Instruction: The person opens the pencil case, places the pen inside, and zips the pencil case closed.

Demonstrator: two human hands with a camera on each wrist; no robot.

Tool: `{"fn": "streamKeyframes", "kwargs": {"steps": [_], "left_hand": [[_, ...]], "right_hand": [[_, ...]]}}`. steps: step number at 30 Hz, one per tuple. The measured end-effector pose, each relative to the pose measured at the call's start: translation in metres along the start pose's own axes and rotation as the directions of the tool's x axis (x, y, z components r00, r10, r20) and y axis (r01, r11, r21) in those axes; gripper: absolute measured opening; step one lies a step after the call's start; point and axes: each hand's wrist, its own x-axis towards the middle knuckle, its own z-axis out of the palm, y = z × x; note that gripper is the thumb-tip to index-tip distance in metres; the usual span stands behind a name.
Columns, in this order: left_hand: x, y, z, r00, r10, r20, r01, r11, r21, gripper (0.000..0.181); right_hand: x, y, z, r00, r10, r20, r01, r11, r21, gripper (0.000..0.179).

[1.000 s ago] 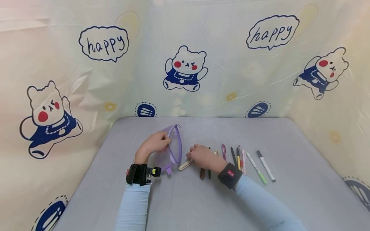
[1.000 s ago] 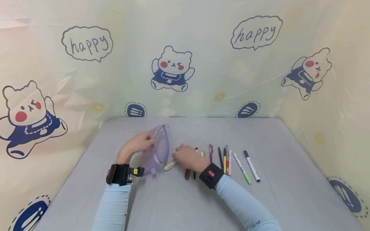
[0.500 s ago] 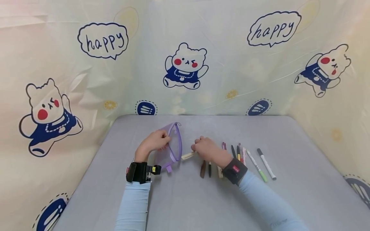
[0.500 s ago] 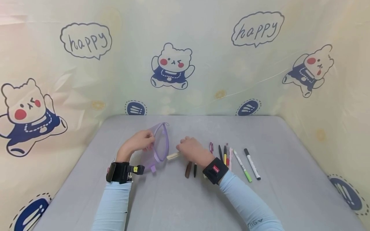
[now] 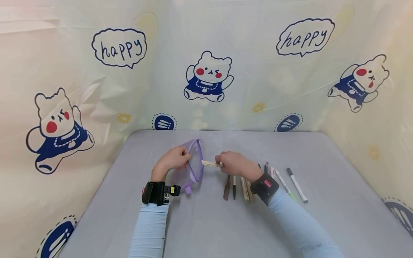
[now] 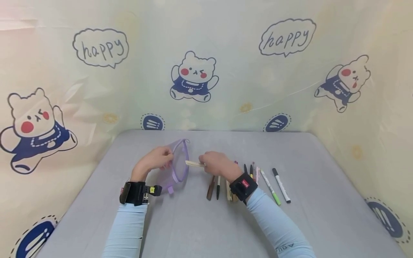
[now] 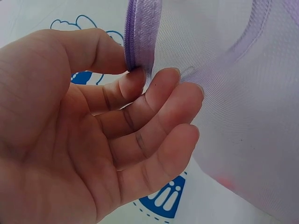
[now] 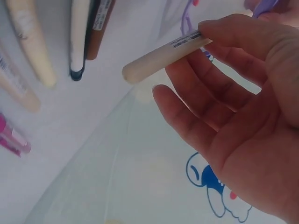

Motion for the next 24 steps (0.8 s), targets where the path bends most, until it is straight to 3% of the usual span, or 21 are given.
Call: {"fn": "streamKeyframes", "kwargs": {"steps": [11,14,17,21,24], "left_hand": [[0.001,-0.002,0.001,1.0,-0.006,0.004,0.006,1.0,-0.007,0.017],[0.0,0.0,0.0,1.0,-0.007,0.002,0.007,1.0,-0.008,0.017],[-0.001,0.001,0.0,1.0,-0.002,-0.002,0.002,1.0,-0.005,0.018],[-0.001,0.0,-0.001,1.0,0.003,-0.006,-0.003,1.0,-0.002,0.018],[-0.001,-0.001,-0.001,1.0,0.001,-0.007,-0.001,1.0,-0.001,0.018]], "right_hand": [[0.013,0.004,0.001,0.999,-0.028,0.016,0.023,0.973,0.23,0.019],[0.017,0.006,0.002,0.999,-0.011,0.039,-0.003,0.947,0.323,0.018],[0.02,0.007,0.004,0.998,-0.003,0.065,-0.028,0.879,0.476,0.018],[0.025,0.01,0.009,0.995,0.004,0.101,-0.073,0.719,0.691,0.018],[0.03,0.011,0.015,0.992,0.025,0.124,-0.113,0.609,0.785,0.021]]}}
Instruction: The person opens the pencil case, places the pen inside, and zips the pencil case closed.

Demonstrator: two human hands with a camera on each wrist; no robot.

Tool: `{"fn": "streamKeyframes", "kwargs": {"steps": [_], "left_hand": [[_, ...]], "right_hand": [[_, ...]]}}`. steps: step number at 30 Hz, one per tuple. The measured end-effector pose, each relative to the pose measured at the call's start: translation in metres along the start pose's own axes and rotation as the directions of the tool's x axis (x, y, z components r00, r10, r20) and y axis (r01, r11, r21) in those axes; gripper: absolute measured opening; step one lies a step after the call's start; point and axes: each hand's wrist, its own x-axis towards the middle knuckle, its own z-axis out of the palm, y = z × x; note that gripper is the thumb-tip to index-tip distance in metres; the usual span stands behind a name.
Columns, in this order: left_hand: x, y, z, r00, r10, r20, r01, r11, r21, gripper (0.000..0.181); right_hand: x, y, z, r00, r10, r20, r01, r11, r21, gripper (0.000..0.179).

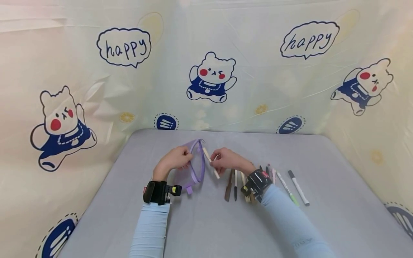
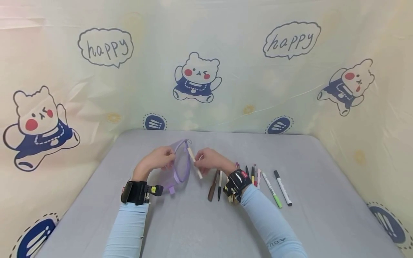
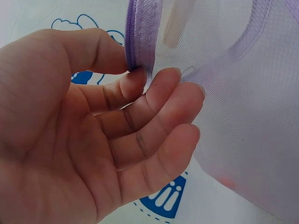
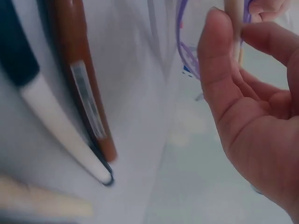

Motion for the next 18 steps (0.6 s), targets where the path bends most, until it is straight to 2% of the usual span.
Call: {"fn": "streamKeyframes", "kwargs": {"steps": [3,9,18], "left_hand": [[-0.001,0.001,0.0,1.0,-0.006,0.002,0.006,1.0,-0.001,0.017],[-0.001,0.001,0.0,1.0,-0.016,0.011,0.016,1.0,-0.008,0.018],[-0.001,0.0,-0.003,1.0,-0.012,0.007,0.012,1.0,0.0,0.017]], "right_hand": [[0.006,0.006,0.004,0.999,0.028,-0.015,-0.027,0.994,0.103,0.025],[0.014,0.01,0.012,0.996,0.066,-0.056,-0.048,0.959,0.278,0.024],[0.027,0.005,0.027,0.992,0.103,-0.073,-0.067,0.921,0.384,0.022]]}}
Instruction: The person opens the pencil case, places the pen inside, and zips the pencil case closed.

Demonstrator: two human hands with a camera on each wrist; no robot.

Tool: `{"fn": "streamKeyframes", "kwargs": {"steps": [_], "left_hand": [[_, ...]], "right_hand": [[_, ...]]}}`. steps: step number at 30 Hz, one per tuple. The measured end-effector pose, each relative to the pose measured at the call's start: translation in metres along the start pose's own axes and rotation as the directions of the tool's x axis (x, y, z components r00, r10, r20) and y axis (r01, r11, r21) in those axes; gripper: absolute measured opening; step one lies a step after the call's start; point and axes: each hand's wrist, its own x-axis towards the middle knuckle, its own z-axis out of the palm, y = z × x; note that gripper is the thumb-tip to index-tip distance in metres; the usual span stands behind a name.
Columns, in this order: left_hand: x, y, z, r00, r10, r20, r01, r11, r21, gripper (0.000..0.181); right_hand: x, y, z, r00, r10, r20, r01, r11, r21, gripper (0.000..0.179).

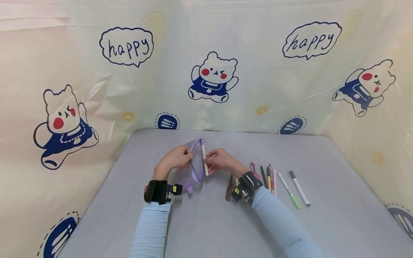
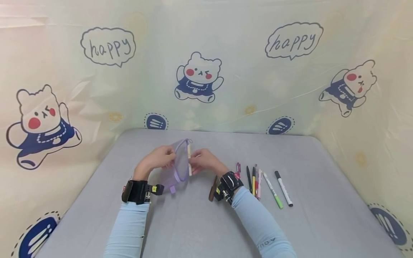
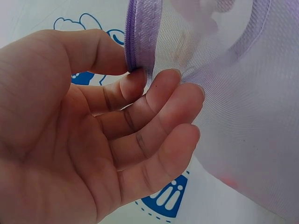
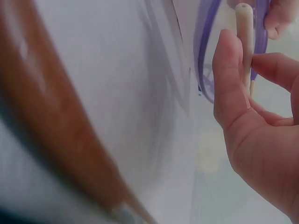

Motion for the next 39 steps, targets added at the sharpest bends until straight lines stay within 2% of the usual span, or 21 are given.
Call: {"fn": "streamKeyframes", "kwargs": {"steps": [4,10,16,22,26,29,34,39], "left_hand": [[0.0,0.0,0.0,1.0,0.006,0.003,-0.006,1.0,0.005,0.017],[0.0,0.0,0.001,1.0,0.006,0.005,-0.006,1.0,0.003,0.017],[0.0,0.0,0.001,1.0,0.0,0.002,0.0,1.0,-0.005,0.017],[0.0,-0.002,0.0,1.0,0.001,0.002,-0.001,1.0,-0.009,0.018],[-0.001,-0.001,-0.001,1.0,-0.004,-0.001,0.004,1.0,-0.014,0.017],[-0.002,0.0,-0.002,1.0,-0.004,0.0,0.004,1.0,-0.015,0.017],[-0.001,0.0,-0.002,1.0,0.008,0.009,-0.008,1.0,-0.016,0.017],[0.0,0.0,-0.002,1.0,0.008,0.01,-0.008,1.0,-0.017,0.017]], "right_hand": [[0.002,-0.002,0.009,1.0,-0.01,-0.002,0.01,0.999,0.032,0.022],[0.003,-0.005,0.017,0.998,-0.06,0.024,0.057,0.994,0.095,0.031],[-0.003,-0.008,0.013,0.996,-0.085,-0.008,0.086,0.994,0.068,0.039],[-0.011,-0.01,0.004,0.996,-0.085,-0.036,0.087,0.995,0.043,0.036],[-0.019,-0.01,-0.004,0.995,-0.081,-0.062,0.077,0.995,-0.067,0.03],[-0.026,-0.007,-0.011,0.995,-0.086,-0.058,0.075,0.981,-0.179,0.026],[-0.036,-0.003,-0.022,0.995,-0.078,-0.066,0.051,0.939,-0.341,0.023],[-0.046,0.0,-0.03,0.987,-0.037,-0.158,-0.04,0.888,-0.458,0.02]]}}
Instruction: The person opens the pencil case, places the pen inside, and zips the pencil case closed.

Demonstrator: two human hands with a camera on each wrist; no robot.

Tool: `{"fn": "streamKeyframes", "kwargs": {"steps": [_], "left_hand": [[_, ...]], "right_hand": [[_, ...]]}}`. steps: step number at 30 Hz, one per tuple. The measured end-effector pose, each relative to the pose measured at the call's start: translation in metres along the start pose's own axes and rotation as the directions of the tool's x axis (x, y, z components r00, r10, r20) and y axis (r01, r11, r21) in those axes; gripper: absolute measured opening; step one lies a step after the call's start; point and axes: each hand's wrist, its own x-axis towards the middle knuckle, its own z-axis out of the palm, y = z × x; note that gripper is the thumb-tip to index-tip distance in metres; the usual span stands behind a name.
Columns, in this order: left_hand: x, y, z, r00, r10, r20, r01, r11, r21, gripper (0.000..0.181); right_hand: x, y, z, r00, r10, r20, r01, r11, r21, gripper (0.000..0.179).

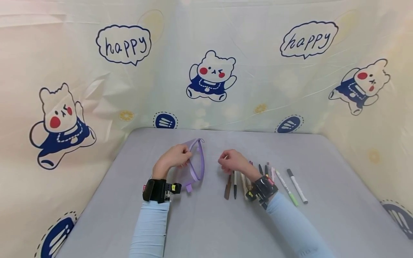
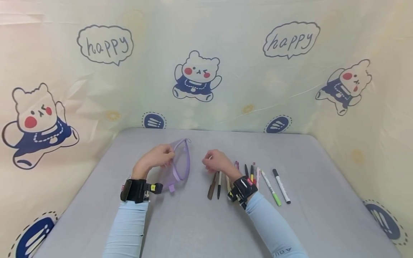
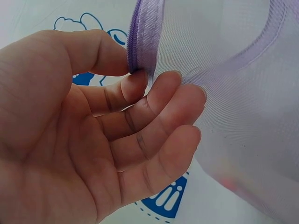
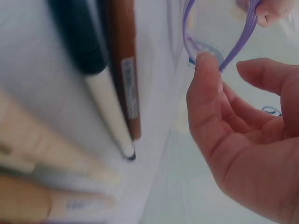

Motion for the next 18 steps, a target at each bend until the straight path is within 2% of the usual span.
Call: {"fn": "streamKeyframes", "kwargs": {"steps": [4,11,18], "left_hand": [[0.001,-0.001,0.001,1.0,0.001,-0.002,-0.001,1.0,0.008,0.016],[0.001,0.001,0.004,1.0,0.0,-0.002,0.0,1.0,0.016,0.016],[0.002,0.002,0.005,1.0,0.002,0.008,-0.002,1.0,0.025,0.015]], "right_hand": [[-0.009,0.006,-0.004,0.997,0.053,-0.047,-0.056,0.995,-0.078,0.021],[-0.023,0.013,-0.006,0.985,0.138,-0.1,-0.151,0.978,-0.146,0.019],[-0.032,0.016,0.001,0.984,0.139,-0.114,-0.159,0.966,-0.202,0.017]]}}
